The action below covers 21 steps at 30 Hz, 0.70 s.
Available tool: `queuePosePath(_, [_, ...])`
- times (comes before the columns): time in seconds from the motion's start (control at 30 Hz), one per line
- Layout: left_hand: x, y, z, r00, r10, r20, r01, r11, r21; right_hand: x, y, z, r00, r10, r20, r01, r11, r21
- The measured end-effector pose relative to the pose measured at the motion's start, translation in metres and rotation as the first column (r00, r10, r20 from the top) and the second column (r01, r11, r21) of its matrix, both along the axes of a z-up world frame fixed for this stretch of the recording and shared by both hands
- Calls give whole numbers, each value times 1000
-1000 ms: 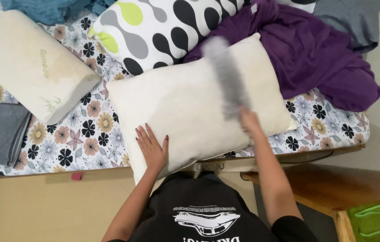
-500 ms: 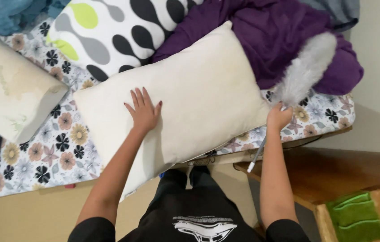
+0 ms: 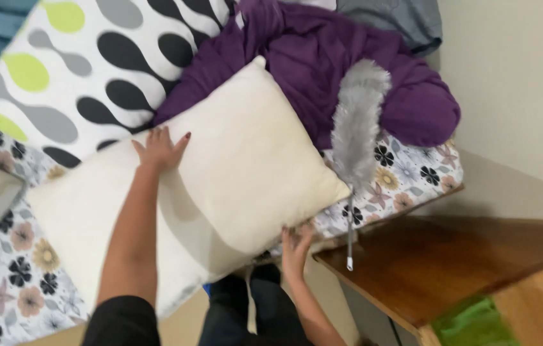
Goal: The person uses a feather duster to clean a white pillow on a bed. They then pick up the pillow, walk to a laundry basket, and place the pillow inside the basket on top of other clothes.
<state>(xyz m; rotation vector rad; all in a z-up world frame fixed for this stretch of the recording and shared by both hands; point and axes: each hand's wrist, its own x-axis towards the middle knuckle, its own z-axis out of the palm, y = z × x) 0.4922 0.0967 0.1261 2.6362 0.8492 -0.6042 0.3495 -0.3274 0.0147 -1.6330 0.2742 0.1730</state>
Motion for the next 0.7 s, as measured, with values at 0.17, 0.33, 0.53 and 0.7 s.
queuePosePath(0.17, [6,7,19,1000,-11,14,10,999,53,-22,44,-45,890,205,-406,-150,975,163])
queuePosePath(0.33, [-28,-29,67,990,13,144,-6,999,-46,4,63,-12,805,176,-566,124,884,451])
queuePosePath(0.53, [-103,-63,101,874,-79,479,56,997,61,-10,66,-24,744,222,-631,177,844,506])
queuePosePath(0.7, [-200,-81,166,760,-172,627,52,977,205,-72,39,-54,661,513,-547,181,598,781])
